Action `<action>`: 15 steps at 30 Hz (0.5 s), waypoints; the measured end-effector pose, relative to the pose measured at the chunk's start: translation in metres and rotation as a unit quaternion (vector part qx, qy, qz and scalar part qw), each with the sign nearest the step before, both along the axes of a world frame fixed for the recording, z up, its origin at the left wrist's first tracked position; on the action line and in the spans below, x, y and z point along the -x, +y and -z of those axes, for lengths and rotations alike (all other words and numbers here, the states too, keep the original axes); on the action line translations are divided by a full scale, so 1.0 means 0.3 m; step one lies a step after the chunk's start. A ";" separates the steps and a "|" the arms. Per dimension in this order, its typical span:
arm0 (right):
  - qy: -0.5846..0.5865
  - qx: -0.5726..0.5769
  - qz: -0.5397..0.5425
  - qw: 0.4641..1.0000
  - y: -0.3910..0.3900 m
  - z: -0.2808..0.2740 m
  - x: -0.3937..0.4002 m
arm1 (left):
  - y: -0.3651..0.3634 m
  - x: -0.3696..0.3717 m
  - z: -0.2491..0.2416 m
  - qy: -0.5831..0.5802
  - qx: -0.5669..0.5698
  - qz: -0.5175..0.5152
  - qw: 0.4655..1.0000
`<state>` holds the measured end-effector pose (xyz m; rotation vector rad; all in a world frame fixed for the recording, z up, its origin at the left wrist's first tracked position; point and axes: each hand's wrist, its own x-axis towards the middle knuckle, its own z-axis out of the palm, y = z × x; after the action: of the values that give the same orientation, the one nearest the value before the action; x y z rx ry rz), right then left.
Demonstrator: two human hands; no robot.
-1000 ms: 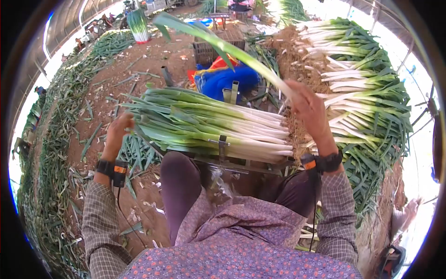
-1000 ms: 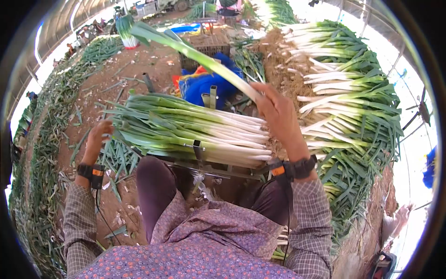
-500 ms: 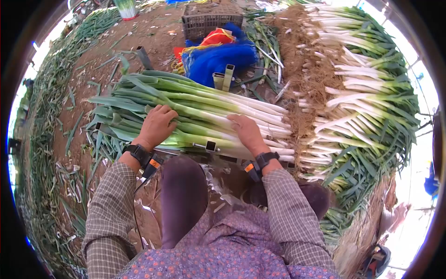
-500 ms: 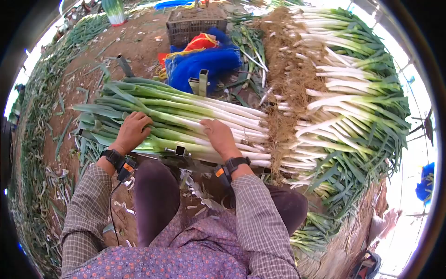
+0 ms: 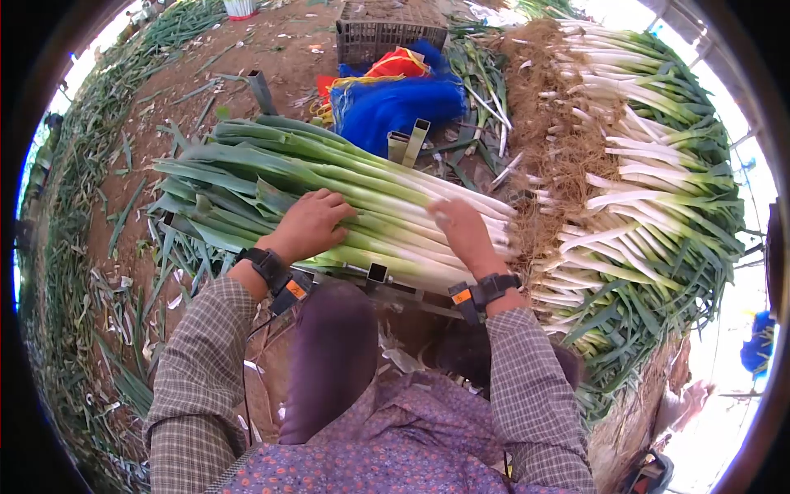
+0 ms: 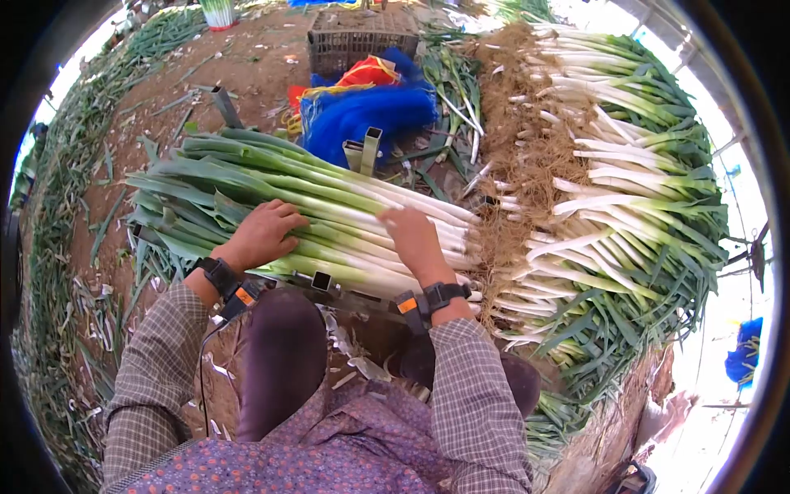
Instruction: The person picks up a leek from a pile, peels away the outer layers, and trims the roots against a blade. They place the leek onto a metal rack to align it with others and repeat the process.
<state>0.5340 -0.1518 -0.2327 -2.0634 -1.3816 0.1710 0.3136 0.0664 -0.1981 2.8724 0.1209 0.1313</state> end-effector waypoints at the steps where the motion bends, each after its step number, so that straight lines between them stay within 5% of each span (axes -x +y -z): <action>1: 0.007 0.036 0.008 0.999 -0.050 0.089 -0.014 | -0.005 0.008 0.003 -0.019 0.007 0.001 1.000; 9: -0.051 0.106 0.063 0.991 -0.191 0.117 0.005 | 0.019 0.048 -0.004 -0.065 0.122 -0.036 0.990; 12: -0.062 0.103 0.081 0.989 -0.159 0.126 0.005 | 0.084 -0.011 -0.025 -0.159 -0.035 -0.009 0.987; 15: -0.021 0.072 0.097 0.992 -0.173 0.133 0.012 | 0.130 -0.054 0.039 -0.131 -0.099 -0.034 0.986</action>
<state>0.5305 -0.2039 -0.2726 -2.3188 -1.2144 0.1500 0.3298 0.1055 -0.2099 3.0139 0.1615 0.5618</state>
